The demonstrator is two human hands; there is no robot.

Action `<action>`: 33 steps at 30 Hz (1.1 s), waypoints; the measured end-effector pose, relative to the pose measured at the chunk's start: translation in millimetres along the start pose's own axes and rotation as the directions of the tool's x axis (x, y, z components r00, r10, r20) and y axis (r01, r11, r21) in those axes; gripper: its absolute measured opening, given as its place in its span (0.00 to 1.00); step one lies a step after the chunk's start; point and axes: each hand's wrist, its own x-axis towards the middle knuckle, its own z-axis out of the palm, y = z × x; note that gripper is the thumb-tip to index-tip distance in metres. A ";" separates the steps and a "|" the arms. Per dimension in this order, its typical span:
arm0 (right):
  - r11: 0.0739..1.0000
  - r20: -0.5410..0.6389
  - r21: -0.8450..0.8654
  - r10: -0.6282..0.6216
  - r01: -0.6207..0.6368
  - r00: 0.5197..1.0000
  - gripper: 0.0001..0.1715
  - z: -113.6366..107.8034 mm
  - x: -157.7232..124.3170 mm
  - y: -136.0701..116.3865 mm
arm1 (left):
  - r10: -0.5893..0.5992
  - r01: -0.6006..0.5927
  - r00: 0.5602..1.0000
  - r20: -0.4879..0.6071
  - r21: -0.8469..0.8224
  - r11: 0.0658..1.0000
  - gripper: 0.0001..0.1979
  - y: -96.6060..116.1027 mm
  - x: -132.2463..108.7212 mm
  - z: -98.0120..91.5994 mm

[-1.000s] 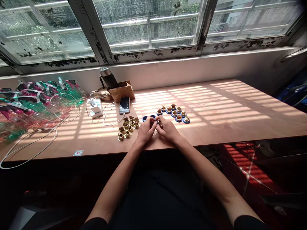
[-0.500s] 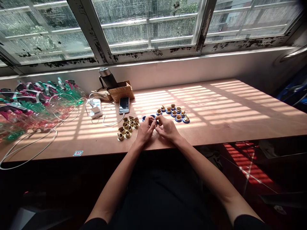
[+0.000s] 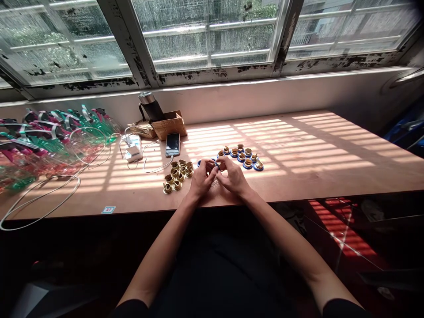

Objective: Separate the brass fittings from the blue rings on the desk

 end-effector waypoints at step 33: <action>0.982 0.054 0.189 0.010 -0.020 0.998 0.17 -3.0 2.9 -4.2 | 0.041 -0.040 0.998 0.057 -0.025 0.999 0.13 4.3 -6.5 -2.1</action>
